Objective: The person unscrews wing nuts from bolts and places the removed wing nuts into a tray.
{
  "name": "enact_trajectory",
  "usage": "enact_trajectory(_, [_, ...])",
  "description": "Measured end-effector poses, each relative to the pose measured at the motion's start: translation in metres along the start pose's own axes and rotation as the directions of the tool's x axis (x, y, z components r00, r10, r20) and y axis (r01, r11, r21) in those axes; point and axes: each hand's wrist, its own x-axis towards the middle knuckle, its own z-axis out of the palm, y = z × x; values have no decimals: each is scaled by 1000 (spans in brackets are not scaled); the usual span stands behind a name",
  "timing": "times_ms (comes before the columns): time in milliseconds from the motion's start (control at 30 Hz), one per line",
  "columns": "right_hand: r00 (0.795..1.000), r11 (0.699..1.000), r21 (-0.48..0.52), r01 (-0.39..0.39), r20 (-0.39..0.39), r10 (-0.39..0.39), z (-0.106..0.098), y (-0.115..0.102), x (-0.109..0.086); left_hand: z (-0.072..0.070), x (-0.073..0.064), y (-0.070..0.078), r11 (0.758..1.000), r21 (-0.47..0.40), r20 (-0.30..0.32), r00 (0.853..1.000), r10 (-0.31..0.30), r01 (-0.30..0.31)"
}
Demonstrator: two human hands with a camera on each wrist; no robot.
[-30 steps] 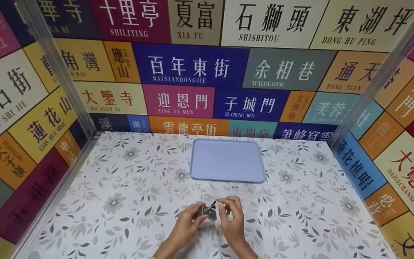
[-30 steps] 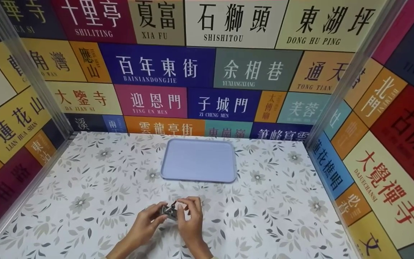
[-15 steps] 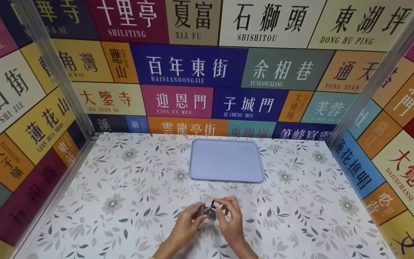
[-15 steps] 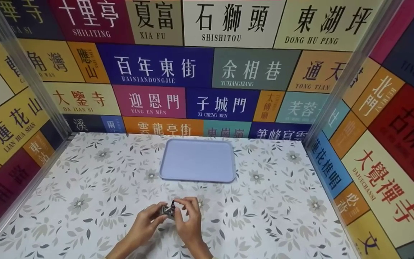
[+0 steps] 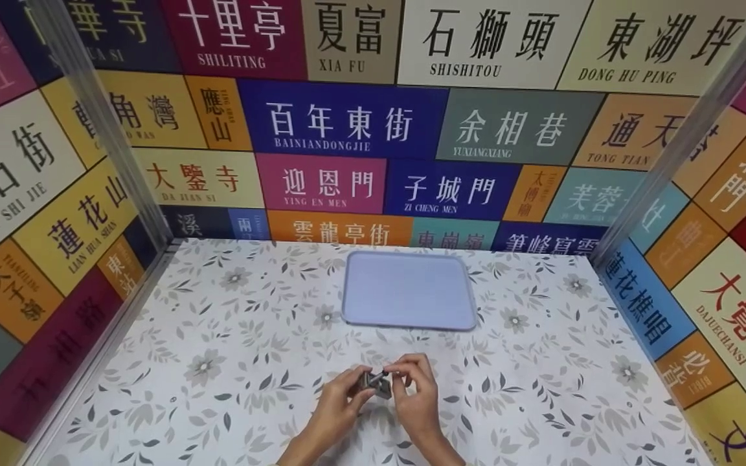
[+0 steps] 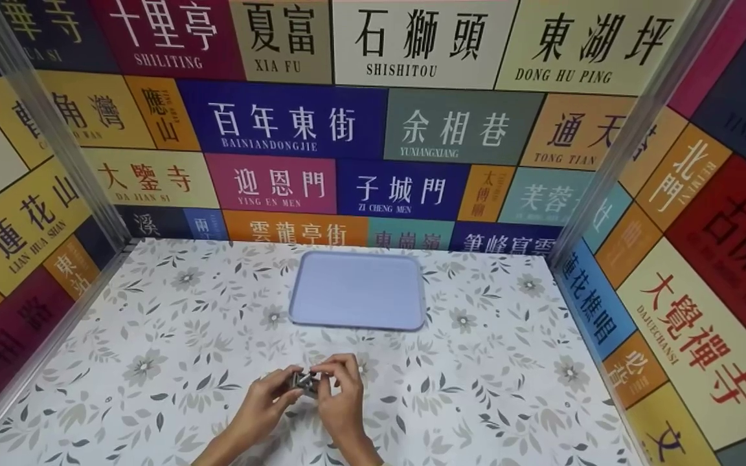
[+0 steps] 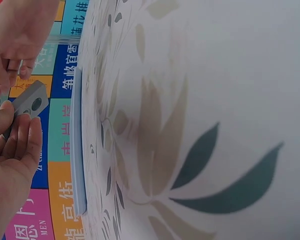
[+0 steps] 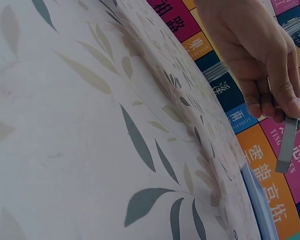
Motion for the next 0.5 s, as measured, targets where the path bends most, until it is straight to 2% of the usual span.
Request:
enact_trajectory(200, [1000, 1000, -7, 3, -14, -3, 1, 1, 0, 2, -2, -1, 1000, -9, -11, 1000, 21, -21])
enact_trajectory(367, [1000, 1000, -21, -9, -29, 8, 3, 14, -6, 2, -2, 0, 1000, -8, -15, 1000, 27, -27])
enact_trajectory(433, [998, 998, -29, -63, -31, 62, 3, 21, -9, 2, -1, 0, 1000, -14, -8, 1000, 22, -22])
enact_trajectory(500, [989, 989, -31, -147, -31, 146, 2, 26, -13, 2, 0, 0, 1000, -21, -2, 1000, 14, -14])
